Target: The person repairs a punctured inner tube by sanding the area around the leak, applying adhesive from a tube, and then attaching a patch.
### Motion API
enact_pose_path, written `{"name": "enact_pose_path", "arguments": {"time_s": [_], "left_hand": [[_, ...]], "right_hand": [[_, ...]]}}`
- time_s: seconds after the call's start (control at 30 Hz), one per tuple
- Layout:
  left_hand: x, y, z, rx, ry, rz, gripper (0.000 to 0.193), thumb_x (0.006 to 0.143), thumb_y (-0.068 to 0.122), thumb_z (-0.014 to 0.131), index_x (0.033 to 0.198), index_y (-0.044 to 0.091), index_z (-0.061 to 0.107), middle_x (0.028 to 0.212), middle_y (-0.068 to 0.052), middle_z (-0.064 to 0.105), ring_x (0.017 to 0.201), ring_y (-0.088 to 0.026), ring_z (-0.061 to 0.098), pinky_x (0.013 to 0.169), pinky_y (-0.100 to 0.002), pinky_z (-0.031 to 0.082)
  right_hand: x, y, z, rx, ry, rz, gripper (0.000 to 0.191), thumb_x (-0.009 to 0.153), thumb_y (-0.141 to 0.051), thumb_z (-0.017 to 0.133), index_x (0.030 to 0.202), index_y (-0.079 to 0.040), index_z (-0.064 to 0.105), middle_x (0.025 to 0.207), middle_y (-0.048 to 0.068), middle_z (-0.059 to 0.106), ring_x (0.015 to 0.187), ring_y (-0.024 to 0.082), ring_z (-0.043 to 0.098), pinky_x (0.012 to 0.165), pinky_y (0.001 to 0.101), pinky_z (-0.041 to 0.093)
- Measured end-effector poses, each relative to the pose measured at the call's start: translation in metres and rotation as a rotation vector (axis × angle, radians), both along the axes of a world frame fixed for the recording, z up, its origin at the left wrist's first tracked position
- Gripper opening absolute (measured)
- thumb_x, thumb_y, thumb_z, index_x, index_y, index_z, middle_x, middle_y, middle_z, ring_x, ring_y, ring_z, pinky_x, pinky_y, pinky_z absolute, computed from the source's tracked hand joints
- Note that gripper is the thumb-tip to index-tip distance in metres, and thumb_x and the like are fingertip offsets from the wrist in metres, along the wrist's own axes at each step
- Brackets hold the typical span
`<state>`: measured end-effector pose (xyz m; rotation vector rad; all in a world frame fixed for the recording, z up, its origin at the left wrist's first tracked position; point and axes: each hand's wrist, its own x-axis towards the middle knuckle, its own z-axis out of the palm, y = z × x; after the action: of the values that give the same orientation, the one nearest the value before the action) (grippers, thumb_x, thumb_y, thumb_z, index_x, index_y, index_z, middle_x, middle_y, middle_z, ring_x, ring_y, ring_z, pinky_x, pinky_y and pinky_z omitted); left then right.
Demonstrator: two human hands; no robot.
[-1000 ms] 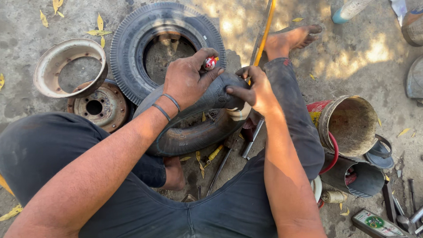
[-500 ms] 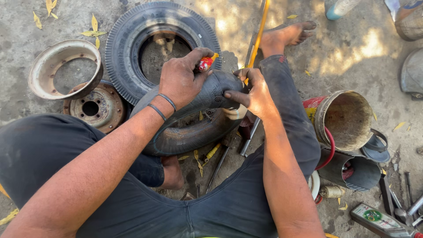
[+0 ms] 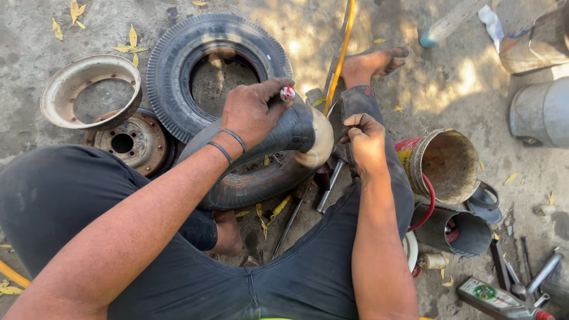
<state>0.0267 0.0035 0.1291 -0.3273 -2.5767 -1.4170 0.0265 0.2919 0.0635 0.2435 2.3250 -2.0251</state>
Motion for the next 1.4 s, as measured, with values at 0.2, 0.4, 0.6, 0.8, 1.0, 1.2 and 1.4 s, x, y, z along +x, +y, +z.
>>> {"name": "enact_pose_path", "arguments": {"time_s": [0.2,0.4,0.6,0.8,1.0,1.2,1.4], "left_hand": [[0.004,0.003,0.009,-0.060,0.013,-0.019,0.033,0.088,0.029,0.079,0.119,0.019,0.075,0.102,-0.008,0.077,0.091,-0.028,0.074,0.079,-0.040,0.057],[0.006,0.004,0.008,-0.110,0.071,0.038,0.034,0.083,0.025,0.079,0.116,0.018,0.076,0.120,-0.010,0.070,0.097,-0.031,0.071,0.082,-0.043,0.056],[0.002,0.006,-0.001,-0.095,0.091,0.021,0.032,0.088,0.022,0.076,0.118,0.014,0.072,0.129,-0.004,0.070,0.100,-0.030,0.071,0.085,-0.043,0.057],[-0.001,0.010,-0.006,-0.122,0.093,0.018,0.029,0.089,0.020,0.072,0.118,0.016,0.072,0.118,-0.003,0.073,0.099,-0.029,0.071,0.083,-0.042,0.057],[-0.003,0.011,-0.011,-0.112,0.069,0.007,0.026,0.088,0.018,0.071,0.113,0.016,0.073,0.104,-0.006,0.074,0.096,-0.031,0.070,0.079,-0.045,0.055],[-0.010,0.010,-0.013,-0.129,0.017,-0.008,0.024,0.087,0.020,0.071,0.110,0.017,0.074,0.103,-0.007,0.074,0.098,-0.032,0.068,0.085,-0.045,0.054],[-0.012,0.011,-0.012,-0.122,-0.052,0.012,0.025,0.087,0.020,0.069,0.111,0.018,0.076,0.104,-0.007,0.075,0.101,-0.031,0.068,0.087,-0.045,0.054]], "right_hand": [[0.015,-0.058,0.063,-0.089,0.180,0.059,0.012,0.094,0.004,0.065,0.106,0.001,0.065,0.088,0.009,0.071,0.071,0.013,0.069,0.062,0.0270,0.057],[0.026,-0.098,0.111,0.393,0.505,0.151,0.017,0.094,0.003,0.079,0.110,0.000,0.073,0.092,0.005,0.063,0.082,0.009,0.057,0.074,0.0230,0.049],[0.023,-0.115,0.130,0.503,0.635,0.263,0.016,0.096,0.004,0.072,0.111,-0.002,0.069,0.097,0.005,0.066,0.085,0.010,0.065,0.076,0.0260,0.053],[0.012,-0.122,0.137,0.799,0.793,0.400,0.020,0.089,0.001,0.077,0.106,-0.002,0.067,0.096,0.014,0.066,0.086,0.030,0.069,0.075,0.0374,0.056],[0.003,-0.123,0.136,0.979,0.828,0.474,0.017,0.094,-0.005,0.074,0.105,-0.002,0.063,0.096,0.015,0.062,0.090,0.037,0.065,0.076,0.0453,0.053],[-0.005,-0.127,0.138,1.257,0.797,0.460,0.019,0.093,-0.021,0.077,0.096,-0.008,0.064,0.086,0.011,0.065,0.082,0.033,0.067,0.066,0.0452,0.051],[-0.009,-0.124,0.146,1.275,0.892,0.541,0.023,0.088,-0.023,0.074,0.095,-0.004,0.064,0.082,0.012,0.066,0.074,0.032,0.066,0.065,0.0433,0.052]]}}
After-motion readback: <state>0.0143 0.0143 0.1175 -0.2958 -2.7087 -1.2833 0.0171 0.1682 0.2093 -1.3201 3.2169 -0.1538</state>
